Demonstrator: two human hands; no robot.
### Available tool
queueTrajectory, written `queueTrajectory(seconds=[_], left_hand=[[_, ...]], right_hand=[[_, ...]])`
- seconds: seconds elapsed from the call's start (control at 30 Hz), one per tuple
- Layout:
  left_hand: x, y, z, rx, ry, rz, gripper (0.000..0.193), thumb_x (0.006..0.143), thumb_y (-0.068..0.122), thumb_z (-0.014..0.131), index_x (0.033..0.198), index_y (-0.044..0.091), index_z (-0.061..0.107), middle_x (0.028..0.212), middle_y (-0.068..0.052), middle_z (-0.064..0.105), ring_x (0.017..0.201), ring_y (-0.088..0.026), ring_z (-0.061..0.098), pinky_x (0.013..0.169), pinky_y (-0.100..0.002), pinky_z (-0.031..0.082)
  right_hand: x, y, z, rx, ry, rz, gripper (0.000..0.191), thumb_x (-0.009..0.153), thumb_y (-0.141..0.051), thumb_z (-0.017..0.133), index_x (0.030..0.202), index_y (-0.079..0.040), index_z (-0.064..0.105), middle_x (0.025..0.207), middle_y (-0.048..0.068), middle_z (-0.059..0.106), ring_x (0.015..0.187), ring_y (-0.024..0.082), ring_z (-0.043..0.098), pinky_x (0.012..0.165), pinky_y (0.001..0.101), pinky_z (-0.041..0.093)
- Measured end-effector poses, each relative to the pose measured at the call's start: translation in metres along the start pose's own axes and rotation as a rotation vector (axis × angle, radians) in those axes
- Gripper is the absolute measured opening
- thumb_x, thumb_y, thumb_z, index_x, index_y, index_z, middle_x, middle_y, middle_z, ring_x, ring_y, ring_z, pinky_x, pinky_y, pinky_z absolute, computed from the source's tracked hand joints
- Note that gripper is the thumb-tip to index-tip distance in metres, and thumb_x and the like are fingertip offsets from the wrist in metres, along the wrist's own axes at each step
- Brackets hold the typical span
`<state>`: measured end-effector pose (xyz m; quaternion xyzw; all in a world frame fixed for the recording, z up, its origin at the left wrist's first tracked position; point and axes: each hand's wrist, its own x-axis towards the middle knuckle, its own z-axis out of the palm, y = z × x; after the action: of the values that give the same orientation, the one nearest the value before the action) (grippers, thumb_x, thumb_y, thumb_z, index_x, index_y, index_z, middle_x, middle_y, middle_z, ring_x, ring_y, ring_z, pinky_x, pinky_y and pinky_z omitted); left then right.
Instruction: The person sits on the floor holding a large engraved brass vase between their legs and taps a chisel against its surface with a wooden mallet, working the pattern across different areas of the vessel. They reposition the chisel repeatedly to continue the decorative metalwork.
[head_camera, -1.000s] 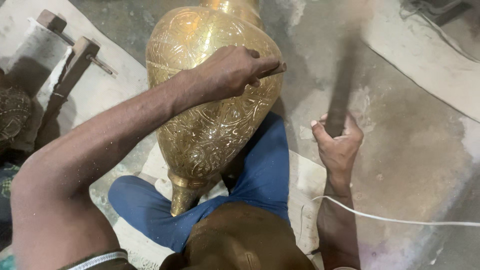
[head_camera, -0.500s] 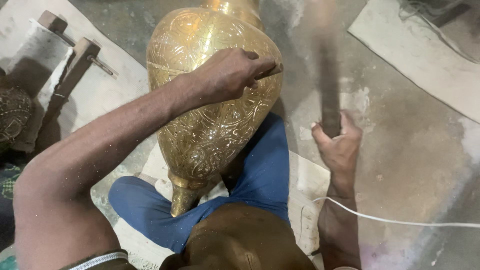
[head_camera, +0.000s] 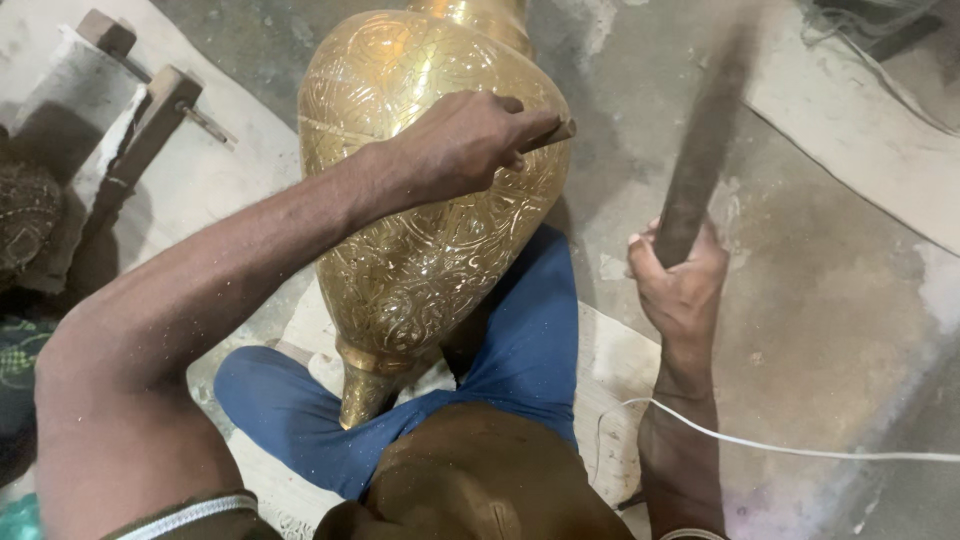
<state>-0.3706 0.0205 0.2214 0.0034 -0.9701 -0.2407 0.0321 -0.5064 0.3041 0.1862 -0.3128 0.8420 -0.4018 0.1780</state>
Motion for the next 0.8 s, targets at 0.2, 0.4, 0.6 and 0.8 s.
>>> queueTrajectory(seconds=[0.2, 0.4, 0.6, 0.8], left_hand=[[0.003, -0.006, 0.009, 0.011, 0.029, 0.023, 0.032, 0.095, 0.004, 0.065, 0.127, 0.005, 0.059, 0.095, -0.018, 0.074, 0.076, -0.028, 0.076, 0.055, -0.039, 0.062], [0.001, -0.005, 0.006, 0.016, -0.002, -0.010, 0.030, 0.099, 0.002, 0.061, 0.128, 0.007, 0.057, 0.096, -0.018, 0.074, 0.074, -0.027, 0.075, 0.049, -0.041, 0.060], [-0.001, -0.002, 0.001, 0.050, 0.015, -0.013, 0.029, 0.096, 0.010, 0.068, 0.124, 0.008, 0.058, 0.090, -0.017, 0.073, 0.075, -0.030, 0.074, 0.059, -0.046, 0.060], [0.001, -0.002, 0.002, 0.006, -0.008, -0.056, 0.030, 0.094, 0.004, 0.069, 0.121, 0.006, 0.058, 0.096, -0.016, 0.073, 0.079, -0.029, 0.075, 0.058, -0.043, 0.062]], right_hand=[[-0.001, -0.001, 0.005, 0.084, -0.019, -0.124, 0.021, 0.090, -0.011, 0.075, 0.104, -0.005, 0.061, 0.081, 0.008, 0.067, 0.071, 0.019, 0.070, 0.064, 0.0360, 0.059], [-0.002, 0.000, 0.002, -0.102, 0.044, -0.115, 0.025, 0.086, -0.007, 0.080, 0.102, 0.000, 0.063, 0.081, 0.011, 0.070, 0.072, 0.022, 0.069, 0.066, 0.0383, 0.055], [0.001, -0.013, -0.003, -0.107, -0.030, -0.160, 0.023, 0.084, -0.006, 0.075, 0.105, -0.002, 0.065, 0.083, 0.008, 0.072, 0.073, 0.017, 0.072, 0.067, 0.0343, 0.057], [0.001, -0.006, 0.003, -0.233, -0.067, -0.080, 0.027, 0.086, -0.008, 0.077, 0.107, -0.004, 0.061, 0.078, 0.012, 0.070, 0.067, 0.023, 0.070, 0.064, 0.0378, 0.056]])
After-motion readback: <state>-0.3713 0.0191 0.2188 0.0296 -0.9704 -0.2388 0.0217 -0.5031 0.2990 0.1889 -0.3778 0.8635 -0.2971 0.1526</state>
